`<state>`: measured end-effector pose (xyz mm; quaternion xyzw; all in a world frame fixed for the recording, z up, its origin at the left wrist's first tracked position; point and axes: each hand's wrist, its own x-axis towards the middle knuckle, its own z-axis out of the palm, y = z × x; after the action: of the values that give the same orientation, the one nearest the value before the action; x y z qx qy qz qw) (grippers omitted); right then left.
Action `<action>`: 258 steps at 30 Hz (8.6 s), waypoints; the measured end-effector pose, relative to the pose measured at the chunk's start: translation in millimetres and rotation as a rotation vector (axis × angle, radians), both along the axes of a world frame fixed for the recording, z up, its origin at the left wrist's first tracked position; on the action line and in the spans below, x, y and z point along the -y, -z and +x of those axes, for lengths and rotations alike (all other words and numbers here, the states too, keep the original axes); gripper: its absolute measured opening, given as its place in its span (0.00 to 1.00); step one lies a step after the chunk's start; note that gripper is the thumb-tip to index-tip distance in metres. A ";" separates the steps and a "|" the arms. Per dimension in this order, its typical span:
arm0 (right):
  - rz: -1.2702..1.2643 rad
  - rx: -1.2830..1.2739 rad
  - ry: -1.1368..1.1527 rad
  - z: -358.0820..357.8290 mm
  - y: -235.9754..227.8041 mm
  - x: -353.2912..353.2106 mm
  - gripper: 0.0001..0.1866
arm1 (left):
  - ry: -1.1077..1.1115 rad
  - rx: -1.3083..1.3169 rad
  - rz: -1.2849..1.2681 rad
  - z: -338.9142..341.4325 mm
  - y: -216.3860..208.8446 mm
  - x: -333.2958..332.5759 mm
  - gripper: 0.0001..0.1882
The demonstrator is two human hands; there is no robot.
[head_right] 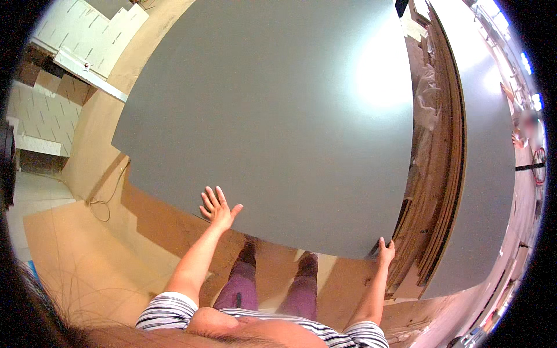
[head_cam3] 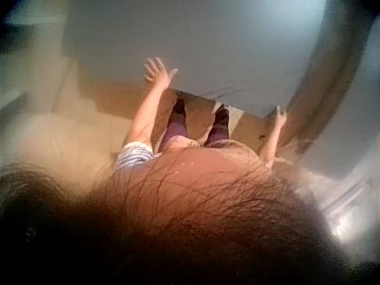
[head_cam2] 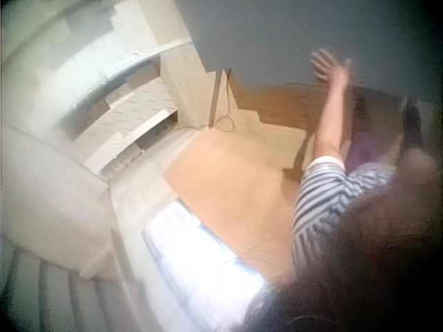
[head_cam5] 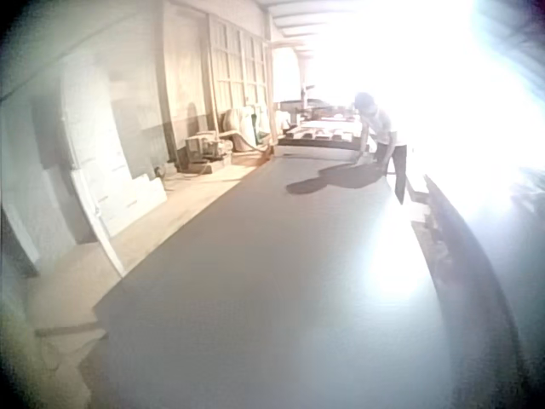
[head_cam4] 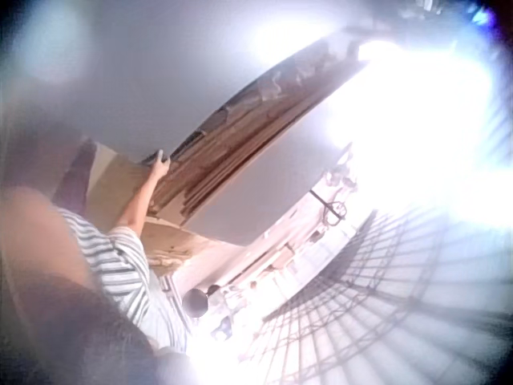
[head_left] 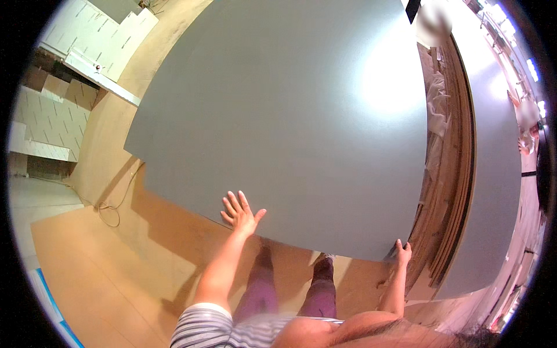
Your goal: The person repeatedly lifts large gray panels from a stack and places them onto a wooden workbench. They handle the panels by hand, moving them one at a time from the source stack to the destination surface.
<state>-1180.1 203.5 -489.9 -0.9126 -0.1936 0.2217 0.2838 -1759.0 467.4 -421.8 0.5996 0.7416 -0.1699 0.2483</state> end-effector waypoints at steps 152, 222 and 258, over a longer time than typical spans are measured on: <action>0.542 -1.112 0.564 92.1 -21.2 292.4 0.32 | -0.511 1.228 -0.459 433.7 59.2 323.6 0.21; 0.085 -0.046 -0.015 122.4 36.5 107.3 0.26 | -0.052 -0.155 0.268 172.1 99.5 139.7 0.44; 0.045 -0.001 -0.105 -56.4 35.7 -17.1 0.21 | -0.019 -0.289 0.324 -37.6 150.9 -25.4 0.37</action>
<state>-1236.4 220.6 -525.6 -0.8944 -0.2463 0.2322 0.2924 -1796.5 492.8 -572.8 0.5943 0.7926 -0.1302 0.0412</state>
